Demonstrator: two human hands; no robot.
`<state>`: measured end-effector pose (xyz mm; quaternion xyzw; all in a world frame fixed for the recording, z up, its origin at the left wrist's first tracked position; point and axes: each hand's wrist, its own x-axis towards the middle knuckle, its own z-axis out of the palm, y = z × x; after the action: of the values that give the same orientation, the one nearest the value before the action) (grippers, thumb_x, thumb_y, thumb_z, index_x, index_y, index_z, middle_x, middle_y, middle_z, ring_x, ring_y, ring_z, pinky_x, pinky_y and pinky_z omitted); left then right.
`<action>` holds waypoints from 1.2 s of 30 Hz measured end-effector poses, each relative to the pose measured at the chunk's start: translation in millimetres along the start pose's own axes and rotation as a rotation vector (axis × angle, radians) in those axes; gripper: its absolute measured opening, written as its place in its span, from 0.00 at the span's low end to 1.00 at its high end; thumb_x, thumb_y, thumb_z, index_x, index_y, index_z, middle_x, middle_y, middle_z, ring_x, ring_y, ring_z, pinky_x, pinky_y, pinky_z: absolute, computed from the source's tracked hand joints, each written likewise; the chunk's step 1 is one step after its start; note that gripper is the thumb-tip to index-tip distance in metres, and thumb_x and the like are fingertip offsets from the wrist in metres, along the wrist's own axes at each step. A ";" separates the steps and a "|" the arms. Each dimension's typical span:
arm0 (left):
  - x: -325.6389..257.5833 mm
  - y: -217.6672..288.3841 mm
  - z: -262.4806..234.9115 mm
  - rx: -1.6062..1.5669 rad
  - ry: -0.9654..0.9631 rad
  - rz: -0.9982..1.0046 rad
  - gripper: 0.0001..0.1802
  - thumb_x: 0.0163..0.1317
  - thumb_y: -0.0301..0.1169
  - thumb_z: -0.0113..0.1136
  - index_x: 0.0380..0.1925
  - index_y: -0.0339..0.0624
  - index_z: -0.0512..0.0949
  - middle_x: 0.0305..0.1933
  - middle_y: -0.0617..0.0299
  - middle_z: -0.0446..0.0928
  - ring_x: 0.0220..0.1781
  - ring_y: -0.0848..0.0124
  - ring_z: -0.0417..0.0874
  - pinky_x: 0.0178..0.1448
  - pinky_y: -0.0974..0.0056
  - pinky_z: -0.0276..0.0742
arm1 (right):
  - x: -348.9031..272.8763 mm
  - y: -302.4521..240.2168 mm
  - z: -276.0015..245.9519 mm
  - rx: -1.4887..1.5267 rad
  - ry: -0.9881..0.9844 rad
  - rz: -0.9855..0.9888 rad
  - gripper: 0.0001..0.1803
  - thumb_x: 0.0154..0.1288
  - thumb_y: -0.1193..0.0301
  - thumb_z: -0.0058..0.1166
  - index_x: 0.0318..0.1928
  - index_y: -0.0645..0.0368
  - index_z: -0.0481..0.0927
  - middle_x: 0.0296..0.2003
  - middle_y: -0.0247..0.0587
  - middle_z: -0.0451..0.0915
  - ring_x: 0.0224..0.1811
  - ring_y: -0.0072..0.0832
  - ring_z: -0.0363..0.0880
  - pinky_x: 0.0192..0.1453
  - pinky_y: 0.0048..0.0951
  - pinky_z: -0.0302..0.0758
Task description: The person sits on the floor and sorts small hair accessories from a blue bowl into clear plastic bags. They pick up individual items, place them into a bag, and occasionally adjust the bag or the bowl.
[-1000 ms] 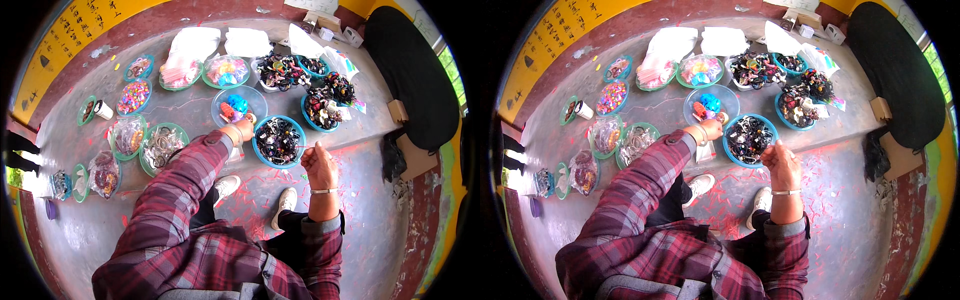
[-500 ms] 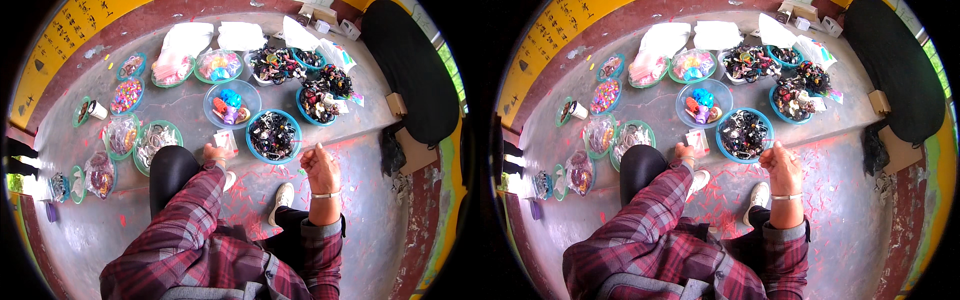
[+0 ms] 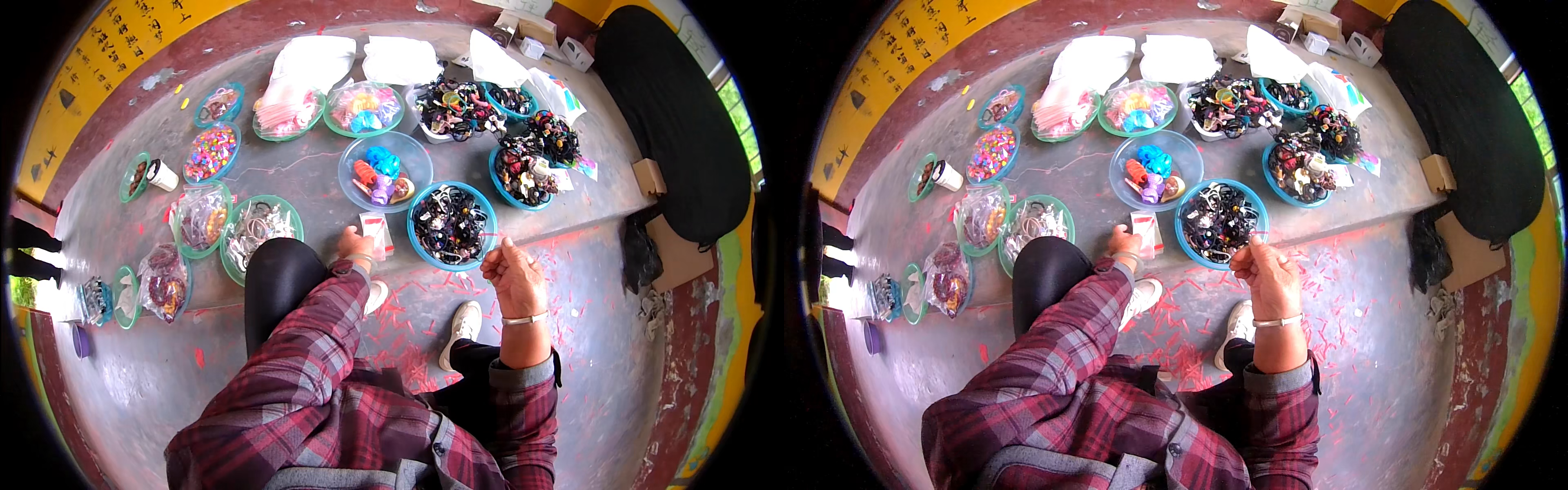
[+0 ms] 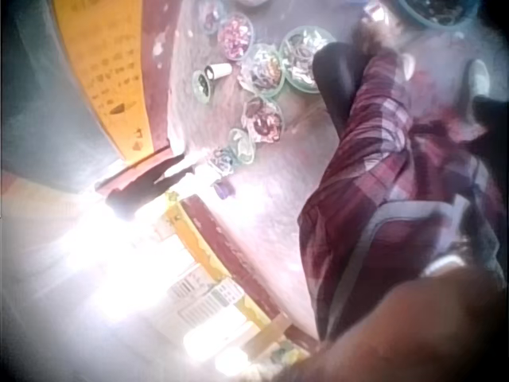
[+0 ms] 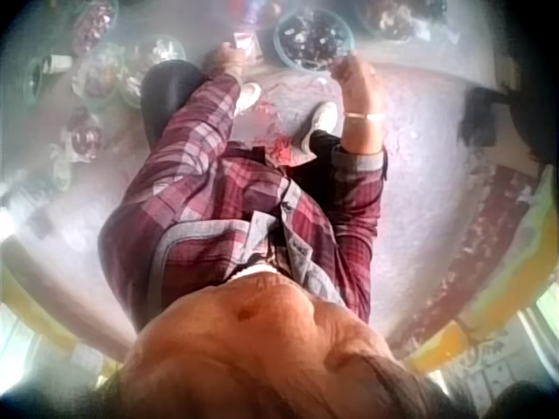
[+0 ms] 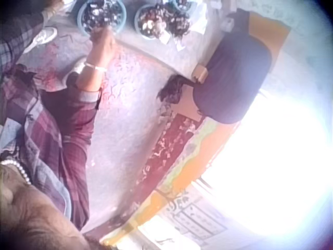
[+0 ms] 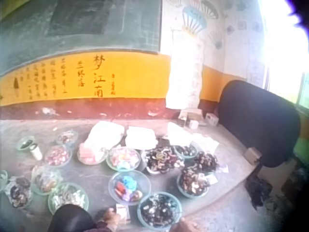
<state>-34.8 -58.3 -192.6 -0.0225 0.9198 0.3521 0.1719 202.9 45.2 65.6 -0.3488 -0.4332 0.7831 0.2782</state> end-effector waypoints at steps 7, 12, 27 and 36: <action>-13.3 7.6 -5.4 0.087 -0.060 0.195 0.10 0.44 0.27 0.51 0.29 0.41 0.77 0.31 0.49 0.77 0.38 0.55 0.78 0.43 0.56 0.71 | -0.1 2.4 -0.4 -0.036 0.005 0.002 0.15 0.61 0.64 0.48 0.22 0.60 0.77 0.21 0.38 0.77 0.23 0.23 0.74 0.30 0.22 0.68; -21.0 4.3 5.1 -0.496 -0.233 0.197 0.07 0.42 0.25 0.51 0.23 0.36 0.76 0.21 0.55 0.76 0.25 0.63 0.78 0.33 0.60 0.72 | 2.1 4.7 9.1 -0.062 0.007 0.007 0.15 0.61 0.64 0.49 0.22 0.60 0.77 0.21 0.37 0.77 0.23 0.22 0.73 0.28 0.21 0.68; -153.7 119.0 -135.6 -0.849 -0.761 0.576 0.14 0.57 0.20 0.41 0.44 0.33 0.69 0.40 0.59 0.75 0.40 0.75 0.77 0.41 0.69 0.75 | 4.2 41.5 26.4 -0.677 -0.120 -0.191 0.13 0.54 0.65 0.58 0.31 0.63 0.76 0.23 0.28 0.73 0.24 0.15 0.68 0.25 0.17 0.64; -153.7 121.3 -141.8 -1.117 -1.142 0.204 0.13 0.63 0.31 0.44 0.46 0.40 0.70 0.42 0.61 0.74 0.41 0.71 0.78 0.42 0.66 0.77 | 17.4 55.0 19.4 -0.586 -0.072 -0.272 0.10 0.55 0.68 0.56 0.30 0.64 0.79 0.18 0.27 0.71 0.20 0.13 0.63 0.23 0.18 0.62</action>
<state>47.4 -72.3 34.3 0.1623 0.3756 0.7312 0.5459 169.8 22.8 19.7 -0.3251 -0.6924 0.5926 0.2526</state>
